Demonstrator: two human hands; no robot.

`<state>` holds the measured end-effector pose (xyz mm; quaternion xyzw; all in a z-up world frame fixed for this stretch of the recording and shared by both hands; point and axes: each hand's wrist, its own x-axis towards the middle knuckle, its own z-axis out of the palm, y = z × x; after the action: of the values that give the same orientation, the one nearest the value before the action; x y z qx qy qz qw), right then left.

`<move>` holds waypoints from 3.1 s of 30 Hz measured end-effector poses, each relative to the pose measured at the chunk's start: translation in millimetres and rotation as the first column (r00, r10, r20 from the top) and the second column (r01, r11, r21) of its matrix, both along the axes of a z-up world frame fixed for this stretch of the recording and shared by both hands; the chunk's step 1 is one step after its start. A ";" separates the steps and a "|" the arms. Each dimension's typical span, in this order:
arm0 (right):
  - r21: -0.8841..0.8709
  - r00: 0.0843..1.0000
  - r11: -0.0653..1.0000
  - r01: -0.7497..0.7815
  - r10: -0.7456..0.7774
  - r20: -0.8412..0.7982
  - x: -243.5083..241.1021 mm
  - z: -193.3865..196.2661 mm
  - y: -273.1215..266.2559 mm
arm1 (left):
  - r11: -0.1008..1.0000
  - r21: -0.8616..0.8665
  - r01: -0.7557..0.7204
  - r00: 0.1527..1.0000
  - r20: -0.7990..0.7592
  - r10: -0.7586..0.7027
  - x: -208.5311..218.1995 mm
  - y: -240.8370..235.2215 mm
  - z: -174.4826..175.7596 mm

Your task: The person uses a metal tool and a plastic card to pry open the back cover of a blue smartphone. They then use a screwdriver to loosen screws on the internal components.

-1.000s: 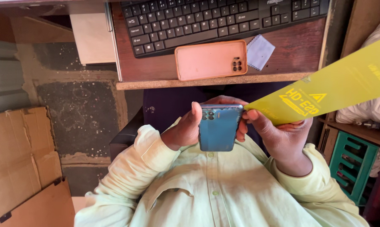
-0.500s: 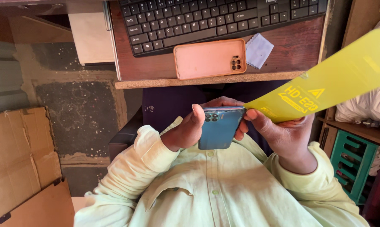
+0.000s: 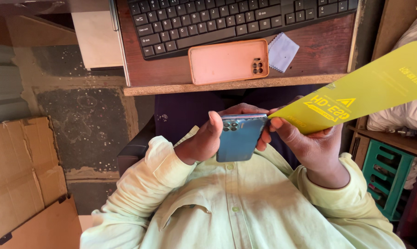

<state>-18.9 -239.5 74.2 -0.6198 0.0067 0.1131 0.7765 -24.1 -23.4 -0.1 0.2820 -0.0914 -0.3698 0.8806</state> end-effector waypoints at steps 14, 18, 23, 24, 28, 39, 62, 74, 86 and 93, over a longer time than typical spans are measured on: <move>-0.285 0.983 0.942 -0.180 0.166 -0.072 15.7 6.4 -26.3 | 0.998 0.061 0.011 1.000 -0.013 -0.010 -7.3 -4.1 10.4; -0.254 0.953 0.935 -0.247 0.187 -0.239 17.0 7.8 -32.1 | 0.995 -0.097 0.028 0.984 -0.175 -0.045 -18.2 -11.4 0.6; -0.232 0.901 0.880 -0.414 0.361 -0.240 18.2 -3.9 -37.2 | 0.984 -0.172 -0.040 0.918 -0.394 -0.031 -44.3 -21.2 -10.3; -0.203 0.892 0.885 -0.420 0.360 -0.274 16.3 -8.1 -37.5 | 0.986 -0.159 -0.055 0.914 -0.405 -0.014 -50.2 -21.8 -11.4; -0.104 0.849 0.880 -0.464 0.408 -0.337 6.2 -25.6 -40.2 | 0.986 -0.149 -0.069 0.877 -0.480 -0.011 -66.0 -23.5 -13.7; -0.173 0.892 0.892 -0.417 0.365 -0.266 -8.1 -15.9 -46.1 | 0.995 0.091 0.034 0.939 -0.343 -0.001 -52.3 -6.1 19.8; -0.220 0.904 0.917 -0.332 0.242 -0.353 -34.0 -26.9 -45.5 | 0.906 0.407 -0.113 0.987 -0.057 0.149 -64.1 -18.4 23.3; -0.173 0.933 0.961 -0.215 0.149 -0.328 -49.2 -32.2 -37.3 | 0.852 0.500 -0.157 0.986 0.025 0.167 -67.9 -19.2 20.4; -0.102 0.924 0.969 -0.227 0.181 -0.338 -43.8 -23.5 -45.5 | 0.906 0.379 -0.190 0.982 0.064 0.179 -62.6 -17.1 22.0; -0.251 0.915 0.882 -0.399 0.363 -0.178 -20.1 -7.0 -48.7 | 0.923 0.368 -0.114 0.994 0.041 0.106 -62.2 -18.9 22.6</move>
<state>-39.1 -288.3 67.1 -0.7048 -0.0507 0.3004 0.6407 -86.3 -42.4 22.4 0.4511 -0.0130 -0.3276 0.8301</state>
